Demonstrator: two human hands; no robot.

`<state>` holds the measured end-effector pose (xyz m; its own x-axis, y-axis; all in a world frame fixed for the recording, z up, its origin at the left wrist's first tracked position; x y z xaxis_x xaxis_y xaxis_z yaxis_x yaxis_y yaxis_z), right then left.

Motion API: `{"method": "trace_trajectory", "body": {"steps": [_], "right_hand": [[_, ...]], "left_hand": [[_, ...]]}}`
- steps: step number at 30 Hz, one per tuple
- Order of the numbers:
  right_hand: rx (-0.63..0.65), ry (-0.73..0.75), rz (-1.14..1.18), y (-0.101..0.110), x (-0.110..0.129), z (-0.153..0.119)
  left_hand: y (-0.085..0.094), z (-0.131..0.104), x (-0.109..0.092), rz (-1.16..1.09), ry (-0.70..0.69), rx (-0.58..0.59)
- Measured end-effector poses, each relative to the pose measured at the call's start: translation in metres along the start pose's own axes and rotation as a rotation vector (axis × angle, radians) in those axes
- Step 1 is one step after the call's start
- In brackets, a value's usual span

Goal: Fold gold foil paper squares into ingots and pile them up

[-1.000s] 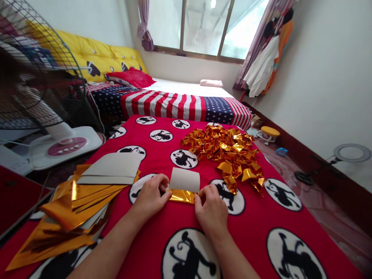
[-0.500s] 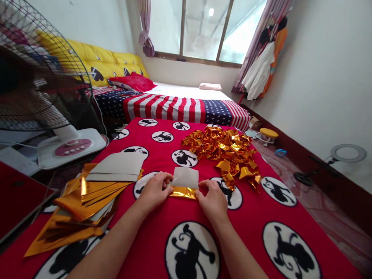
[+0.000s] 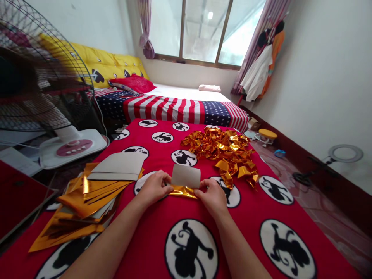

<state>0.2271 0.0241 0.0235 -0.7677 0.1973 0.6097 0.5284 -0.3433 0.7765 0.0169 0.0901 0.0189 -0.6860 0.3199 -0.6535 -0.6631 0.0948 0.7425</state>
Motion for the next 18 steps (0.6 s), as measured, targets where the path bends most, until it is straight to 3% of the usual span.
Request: {"method": "trace_trajectory", "body": {"steps": [10, 18], "right_hand": [[-0.061, 0.028, 0.221, -0.001, 0.001, -0.008], [-0.002, 0.018, 0.892, -0.017, 0.007, -0.001]], "left_hand": [[0.002, -0.004, -0.001, -0.105, -0.043, -0.05], [-0.004, -0.005, 0.002, -0.597, 0.089, -0.102]]}}
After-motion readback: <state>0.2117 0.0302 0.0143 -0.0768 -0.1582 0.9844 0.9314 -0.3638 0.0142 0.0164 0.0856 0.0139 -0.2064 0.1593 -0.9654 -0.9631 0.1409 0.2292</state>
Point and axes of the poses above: each hand's wrist, its own z-axis towards the middle knuckle, its own y-axis out of the back of the hand, x = y × z, the point moved 9 cm from there along z, towards the middle knuckle, and after that the axes turned 4 degrees about -x, right-handed, at the moved point
